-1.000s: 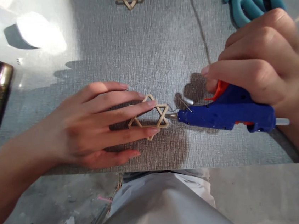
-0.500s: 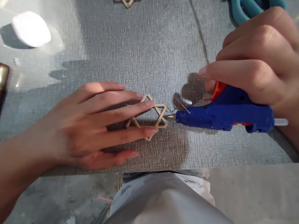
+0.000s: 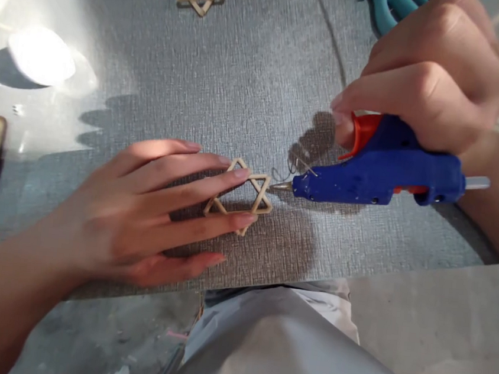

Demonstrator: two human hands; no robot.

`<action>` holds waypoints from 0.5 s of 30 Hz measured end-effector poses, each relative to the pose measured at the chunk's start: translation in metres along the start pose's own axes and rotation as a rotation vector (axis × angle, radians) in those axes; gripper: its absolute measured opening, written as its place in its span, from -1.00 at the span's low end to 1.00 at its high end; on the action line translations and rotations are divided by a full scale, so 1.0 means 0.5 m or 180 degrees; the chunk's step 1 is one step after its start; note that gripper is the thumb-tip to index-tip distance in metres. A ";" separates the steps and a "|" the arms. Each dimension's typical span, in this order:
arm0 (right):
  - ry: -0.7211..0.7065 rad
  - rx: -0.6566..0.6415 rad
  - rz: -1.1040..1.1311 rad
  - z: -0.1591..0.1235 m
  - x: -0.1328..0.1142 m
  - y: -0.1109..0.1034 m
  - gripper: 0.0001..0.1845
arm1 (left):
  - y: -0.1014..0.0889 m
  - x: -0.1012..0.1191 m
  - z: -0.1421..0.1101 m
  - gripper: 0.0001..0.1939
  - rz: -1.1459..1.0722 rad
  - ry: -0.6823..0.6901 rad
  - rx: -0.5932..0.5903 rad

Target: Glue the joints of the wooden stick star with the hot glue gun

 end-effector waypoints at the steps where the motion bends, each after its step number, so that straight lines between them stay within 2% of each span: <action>1: 0.0020 -0.0045 0.0050 0.003 -0.003 -0.001 -0.38 | 0.001 0.000 -0.002 -0.36 -0.0009 0.0015 -0.0047; 5: 0.0270 -0.0406 0.0220 0.023 -0.015 -0.001 -0.24 | 0.001 0.000 -0.001 -0.43 -0.0027 -0.0109 -0.0064; 8: 0.0279 -0.0328 0.0348 0.038 -0.013 0.002 -0.22 | -0.001 0.005 0.004 -0.49 -0.0001 -0.0077 0.0088; 15: -0.0115 -0.0023 0.0289 0.036 0.006 0.013 -0.37 | 0.002 0.005 0.003 -0.51 -0.0122 -0.0358 0.0038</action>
Point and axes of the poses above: each hand's wrist, its own z-axis towards the middle knuckle, its own y-axis out of the palm, x = y × z, the point moved 4 cm from there along z, towards the middle knuckle, and after that the axes turned 3 degrees about y, right-handed, at the moved point
